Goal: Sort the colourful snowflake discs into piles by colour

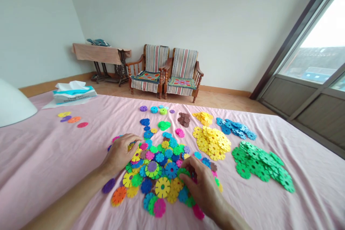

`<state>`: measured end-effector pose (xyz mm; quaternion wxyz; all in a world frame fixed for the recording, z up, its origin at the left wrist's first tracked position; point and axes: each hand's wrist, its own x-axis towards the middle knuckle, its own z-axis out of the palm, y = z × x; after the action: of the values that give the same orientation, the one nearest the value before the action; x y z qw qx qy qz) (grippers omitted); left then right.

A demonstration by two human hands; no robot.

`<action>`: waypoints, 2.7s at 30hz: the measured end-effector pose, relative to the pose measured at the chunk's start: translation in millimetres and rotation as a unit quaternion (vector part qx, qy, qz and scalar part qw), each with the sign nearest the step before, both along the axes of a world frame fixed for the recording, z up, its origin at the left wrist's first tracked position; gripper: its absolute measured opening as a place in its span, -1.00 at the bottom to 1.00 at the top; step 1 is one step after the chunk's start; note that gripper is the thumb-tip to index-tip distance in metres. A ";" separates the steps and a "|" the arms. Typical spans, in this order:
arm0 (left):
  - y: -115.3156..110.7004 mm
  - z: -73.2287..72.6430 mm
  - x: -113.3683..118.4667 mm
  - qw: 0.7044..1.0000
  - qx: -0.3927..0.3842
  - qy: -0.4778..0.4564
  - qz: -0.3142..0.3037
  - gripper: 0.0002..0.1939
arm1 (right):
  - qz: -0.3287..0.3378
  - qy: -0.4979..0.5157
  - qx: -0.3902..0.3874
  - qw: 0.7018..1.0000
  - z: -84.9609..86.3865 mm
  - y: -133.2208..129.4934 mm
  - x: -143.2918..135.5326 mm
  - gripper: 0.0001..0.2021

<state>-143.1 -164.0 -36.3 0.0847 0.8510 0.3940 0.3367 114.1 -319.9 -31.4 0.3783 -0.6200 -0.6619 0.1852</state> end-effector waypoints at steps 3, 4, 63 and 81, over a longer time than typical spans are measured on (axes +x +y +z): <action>-1.1 1.1 0.0 1.000 0.005 0.000 0.003 -0.79 | -0.084 0.001 0.023 0.996 3.6 4.6 25.4 -0.85; -1.4 1.3 0.0 1.000 0.006 0.001 0.003 -0.79 | -0.130 -0.002 0.031 0.991 5.3 5.0 39.7 -0.80; -14.5 -3.7 16.2 0.991 0.054 0.050 -0.114 -0.85 | -0.384 -0.183 -0.033 0.904 15.2 -25.7 175.7 -0.78; -20.8 0.3 21.1 0.992 0.031 0.037 -0.120 -0.82 | 0.177 -0.196 -0.082 0.961 22.8 -20.0 12.0 -0.16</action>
<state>-122.1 -184.8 -36.0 0.0836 0.9061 0.2813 0.3049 126.1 -339.8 -8.5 0.1503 -0.5463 -0.8046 0.1777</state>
